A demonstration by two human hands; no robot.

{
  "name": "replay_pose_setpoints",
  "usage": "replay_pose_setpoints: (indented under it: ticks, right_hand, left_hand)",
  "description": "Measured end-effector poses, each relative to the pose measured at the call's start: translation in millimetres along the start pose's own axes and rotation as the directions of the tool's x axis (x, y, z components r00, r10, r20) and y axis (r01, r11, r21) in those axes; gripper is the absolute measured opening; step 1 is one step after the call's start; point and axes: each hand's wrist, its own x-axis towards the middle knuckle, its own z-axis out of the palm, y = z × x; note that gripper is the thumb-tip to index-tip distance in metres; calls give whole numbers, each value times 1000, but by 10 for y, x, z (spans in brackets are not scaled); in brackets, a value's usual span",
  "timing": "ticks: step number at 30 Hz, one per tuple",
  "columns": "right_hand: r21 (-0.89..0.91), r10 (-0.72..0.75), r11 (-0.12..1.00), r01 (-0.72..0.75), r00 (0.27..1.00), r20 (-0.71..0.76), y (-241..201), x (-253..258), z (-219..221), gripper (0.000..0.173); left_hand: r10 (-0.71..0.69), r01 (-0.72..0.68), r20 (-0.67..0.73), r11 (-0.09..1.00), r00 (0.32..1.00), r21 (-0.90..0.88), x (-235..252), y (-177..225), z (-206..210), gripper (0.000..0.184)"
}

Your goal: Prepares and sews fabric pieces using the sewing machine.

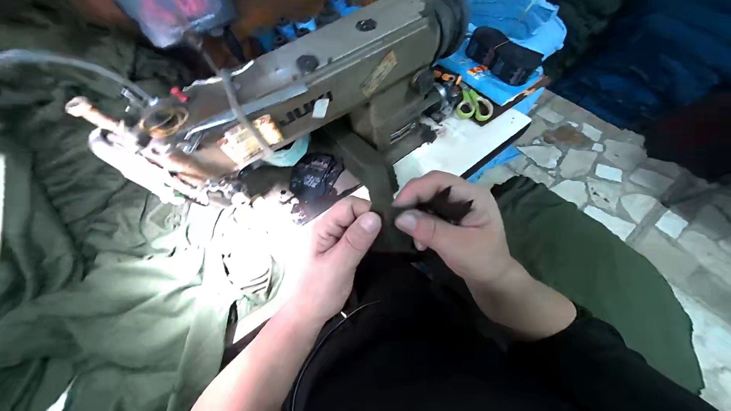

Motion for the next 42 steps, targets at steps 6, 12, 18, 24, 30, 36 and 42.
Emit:
replay_pose_setpoints:
  ticks: [6, 12, 18, 24, 30, 36, 42]
  right_hand:
    - [7, 113, 993, -117, 972, 208, 168, -101, 490, 7]
    - [53, 187, 974, -222, 909, 372, 218, -80, 823, 10]
    - [-102, 114, 991, -86, 943, 312, 267, -46, 987, 5]
    - [-17, 101, 995, -101, 960, 260, 392, -33, 1102, 5]
    - [-86, 156, 987, -138, 950, 269, 797, -348, 1123, 16]
    - [-89, 161, 986, -143, 957, 241, 820, -402, 1215, 7]
    - [21, 219, 973, -229, 951, 218, 790, -431, 1301, 3]
  left_hand:
    - [-88, 84, -35, 992, 996, -96, -632, -33, -394, 19]
    - [-88, 84, -35, 990, 995, -118, -934, 17, -678, 13]
    - [220, -126, -152, 875, 964, 468, -1061, 99, -781, 21]
    - [354, -166, -191, 765, 915, 623, -1096, 154, -818, 12]
    - [281, -97, -389, 898, 878, 430, -1111, 72, -813, 9]
    - [193, -15, -445, 928, 874, 373, -1113, 119, -831, 9]
    - [136, 62, -482, 926, 865, 373, -1139, 199, -801, 15]
